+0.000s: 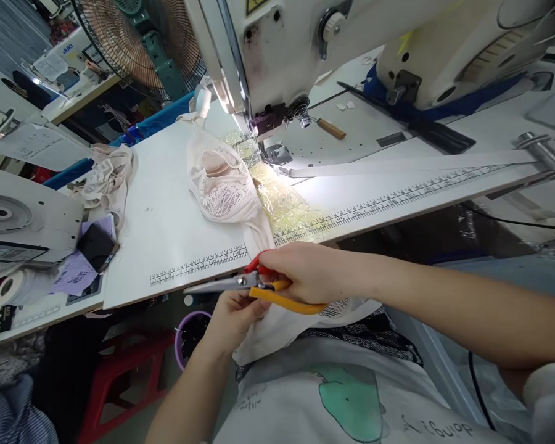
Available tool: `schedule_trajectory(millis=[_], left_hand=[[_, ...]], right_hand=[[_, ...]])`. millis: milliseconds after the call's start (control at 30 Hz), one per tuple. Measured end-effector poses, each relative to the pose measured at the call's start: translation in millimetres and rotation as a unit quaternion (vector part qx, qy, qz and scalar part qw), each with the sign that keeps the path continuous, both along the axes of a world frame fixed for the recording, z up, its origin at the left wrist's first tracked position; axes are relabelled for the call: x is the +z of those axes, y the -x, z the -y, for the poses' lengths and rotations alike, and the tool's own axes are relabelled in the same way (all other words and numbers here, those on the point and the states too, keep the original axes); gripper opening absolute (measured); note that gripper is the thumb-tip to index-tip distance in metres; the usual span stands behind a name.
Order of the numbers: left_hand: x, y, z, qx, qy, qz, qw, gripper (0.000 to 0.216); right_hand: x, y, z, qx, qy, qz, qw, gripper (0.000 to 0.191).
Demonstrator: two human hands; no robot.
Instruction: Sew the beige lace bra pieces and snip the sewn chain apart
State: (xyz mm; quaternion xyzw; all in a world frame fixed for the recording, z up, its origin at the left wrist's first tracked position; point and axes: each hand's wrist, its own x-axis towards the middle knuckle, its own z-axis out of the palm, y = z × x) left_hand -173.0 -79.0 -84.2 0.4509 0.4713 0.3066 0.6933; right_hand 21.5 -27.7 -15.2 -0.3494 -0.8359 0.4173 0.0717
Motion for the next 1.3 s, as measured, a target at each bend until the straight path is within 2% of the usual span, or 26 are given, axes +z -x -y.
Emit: schedule_trajectory(millis=[67, 133, 267, 367, 467, 800, 933, 1133, 1233, 1300], left_hand=[[-1.6, 2, 3, 0.023, 0.007, 0.011, 1.000, 0.024], [-1.6, 4, 8, 0.051, 0.018, 0.007, 0.999, 0.023], [2.2, 4, 14, 0.095, 0.041, 0.011, 0.995, 0.029], [6.6, 1, 15, 0.095, 0.039, 0.020, 0.995, 0.028], [10.8, -4, 14, 0.091, 0.039, 0.011, 0.995, 0.025], [10.6, -8, 14, 0.114, 0.044, -0.012, 0.992, 0.027], [10.4, -8, 14, 0.112, 0.041, -0.009, 0.993, 0.028], [13.2, -6, 12, 0.099, 0.028, -0.030, 0.994, 0.028], [16.8, -6, 12, 0.082, 0.016, -0.058, 0.995, 0.025], [19.0, -7, 14, 0.067, 0.001, -0.076, 0.995, 0.025]], right_hand=[[-3.5, -7, 9, -0.078, 0.021, -0.064, 0.995, 0.021], [-10.9, -19, 20, -0.110, 0.035, -0.106, 0.988, 0.024], [-36.6, -46, 45, -0.032, 0.077, -0.088, 0.993, 0.043], [-58.1, -58, 61, 0.011, 0.102, -0.015, 0.995, 0.044], [-70.2, -58, 70, 0.017, 0.098, 0.010, 0.995, 0.042], [-63.0, -40, 68, -0.008, 0.123, 0.037, 0.992, 0.035], [-66.2, -38, 69, -0.021, 0.136, 0.048, 0.989, 0.038], [-76.2, -32, 73, -0.077, 0.174, 0.038, 0.981, 0.040], [-77.2, -34, 73, -0.098, 0.165, 0.015, 0.981, 0.041], [-74.5, -38, 71, -0.125, 0.130, -0.007, 0.984, 0.042]])
